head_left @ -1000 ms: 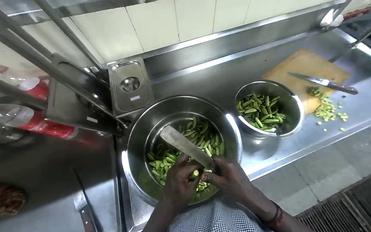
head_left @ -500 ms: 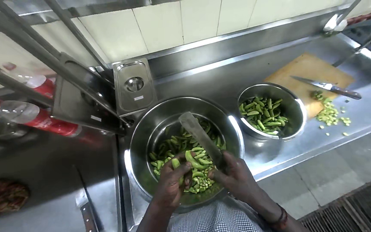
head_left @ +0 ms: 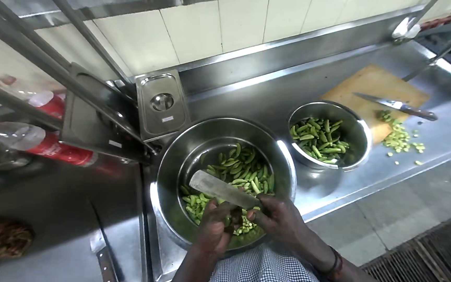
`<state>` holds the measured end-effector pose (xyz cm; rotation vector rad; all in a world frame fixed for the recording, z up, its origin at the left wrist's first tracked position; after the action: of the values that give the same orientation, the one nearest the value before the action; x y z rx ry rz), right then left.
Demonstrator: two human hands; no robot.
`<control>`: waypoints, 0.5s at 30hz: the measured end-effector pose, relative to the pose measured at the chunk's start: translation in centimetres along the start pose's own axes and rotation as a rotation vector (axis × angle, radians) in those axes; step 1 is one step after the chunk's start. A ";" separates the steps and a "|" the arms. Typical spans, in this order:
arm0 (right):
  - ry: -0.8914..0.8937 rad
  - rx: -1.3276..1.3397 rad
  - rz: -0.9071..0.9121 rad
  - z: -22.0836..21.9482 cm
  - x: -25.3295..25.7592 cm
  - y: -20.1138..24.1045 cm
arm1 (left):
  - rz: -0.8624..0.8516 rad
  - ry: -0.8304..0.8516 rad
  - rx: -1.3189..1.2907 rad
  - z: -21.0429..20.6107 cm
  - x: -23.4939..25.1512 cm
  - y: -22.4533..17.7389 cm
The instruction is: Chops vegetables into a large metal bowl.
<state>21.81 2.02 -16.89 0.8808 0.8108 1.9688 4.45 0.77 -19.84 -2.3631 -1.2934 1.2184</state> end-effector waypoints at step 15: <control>-0.130 0.072 -0.159 2.4 -1.5 -1.7 | 0.122 -0.107 -0.055 3.7 2.6 1.2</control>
<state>25.09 2.03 -17.30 0.9470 0.8537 1.7354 3.20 1.25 -24.28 -2.4790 -1.2449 1.3786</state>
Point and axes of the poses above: each hand's wrist, its own x-axis towards the middle knuckle, its own z-axis out of the back of the hand, y = z × x, the point moved 4 cm from there along x, towards the middle knuckle, and after that the axes turned 12 degrees about z, right-handed, at the moved point
